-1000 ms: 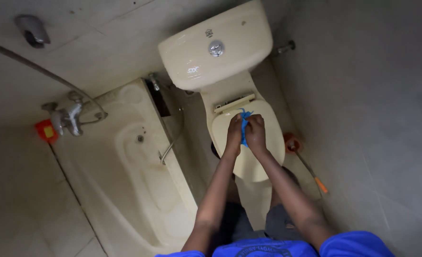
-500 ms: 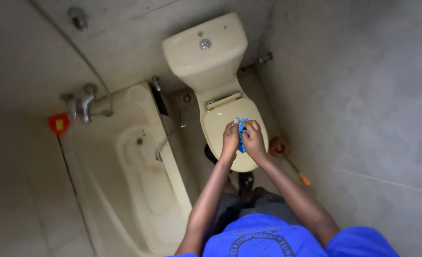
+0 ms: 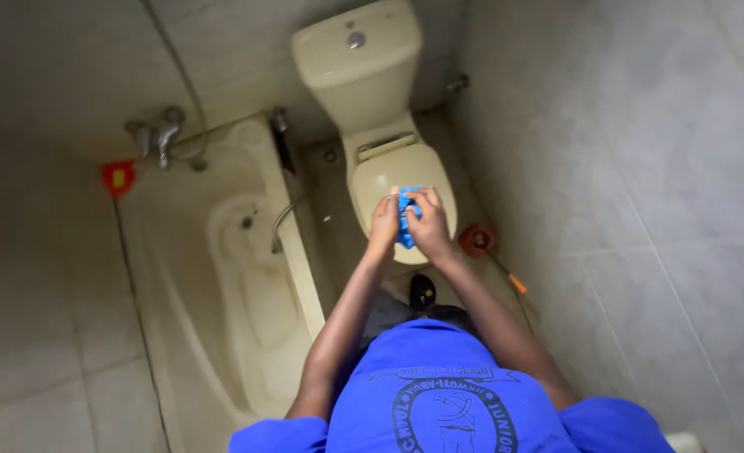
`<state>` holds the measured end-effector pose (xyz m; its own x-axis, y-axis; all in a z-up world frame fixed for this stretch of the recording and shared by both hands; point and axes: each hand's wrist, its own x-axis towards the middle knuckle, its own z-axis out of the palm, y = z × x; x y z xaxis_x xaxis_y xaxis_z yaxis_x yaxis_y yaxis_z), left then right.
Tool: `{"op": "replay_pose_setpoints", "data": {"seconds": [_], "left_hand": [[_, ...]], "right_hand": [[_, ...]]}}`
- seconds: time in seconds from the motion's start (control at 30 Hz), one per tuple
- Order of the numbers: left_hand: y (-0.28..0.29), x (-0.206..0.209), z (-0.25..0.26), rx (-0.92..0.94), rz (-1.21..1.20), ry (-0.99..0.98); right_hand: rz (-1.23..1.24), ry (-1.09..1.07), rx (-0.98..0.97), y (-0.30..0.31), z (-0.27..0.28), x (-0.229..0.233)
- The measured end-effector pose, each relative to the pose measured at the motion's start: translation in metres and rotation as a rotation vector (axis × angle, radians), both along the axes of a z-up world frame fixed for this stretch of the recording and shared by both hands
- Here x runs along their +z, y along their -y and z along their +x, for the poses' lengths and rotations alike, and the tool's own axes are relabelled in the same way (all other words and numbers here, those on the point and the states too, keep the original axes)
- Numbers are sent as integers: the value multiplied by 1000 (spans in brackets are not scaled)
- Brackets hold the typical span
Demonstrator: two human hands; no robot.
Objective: Cleaning and scrubbing the surfaces of a toilet using a sponge and a cloth.
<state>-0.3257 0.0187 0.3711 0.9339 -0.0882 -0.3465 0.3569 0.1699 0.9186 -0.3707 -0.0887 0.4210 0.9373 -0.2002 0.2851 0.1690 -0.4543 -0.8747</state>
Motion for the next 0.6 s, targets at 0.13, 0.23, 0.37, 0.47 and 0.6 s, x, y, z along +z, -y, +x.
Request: {"op": "replay_pose_setpoints", "data": {"seconds": [0.13,0.23,0.37,0.47,0.6], "left_hand": [[-13,38,-23,-71,41,-3],[-15,37,-41,-150,-33,-2],[-14,16,-50,-234,-163,-1],[-14,2,-66,-303,-236,-79],[-1,38,-98,-414,-418,-295]], "right_hand": [[-14,16,-61,-14,-28,22],[-64,43,-178,-25,-55,26],[-42,154,-289,-28,-80,19],[-11,200,-404,-34,-110,14],[217,103,-593,-26,-151,-6]]}}
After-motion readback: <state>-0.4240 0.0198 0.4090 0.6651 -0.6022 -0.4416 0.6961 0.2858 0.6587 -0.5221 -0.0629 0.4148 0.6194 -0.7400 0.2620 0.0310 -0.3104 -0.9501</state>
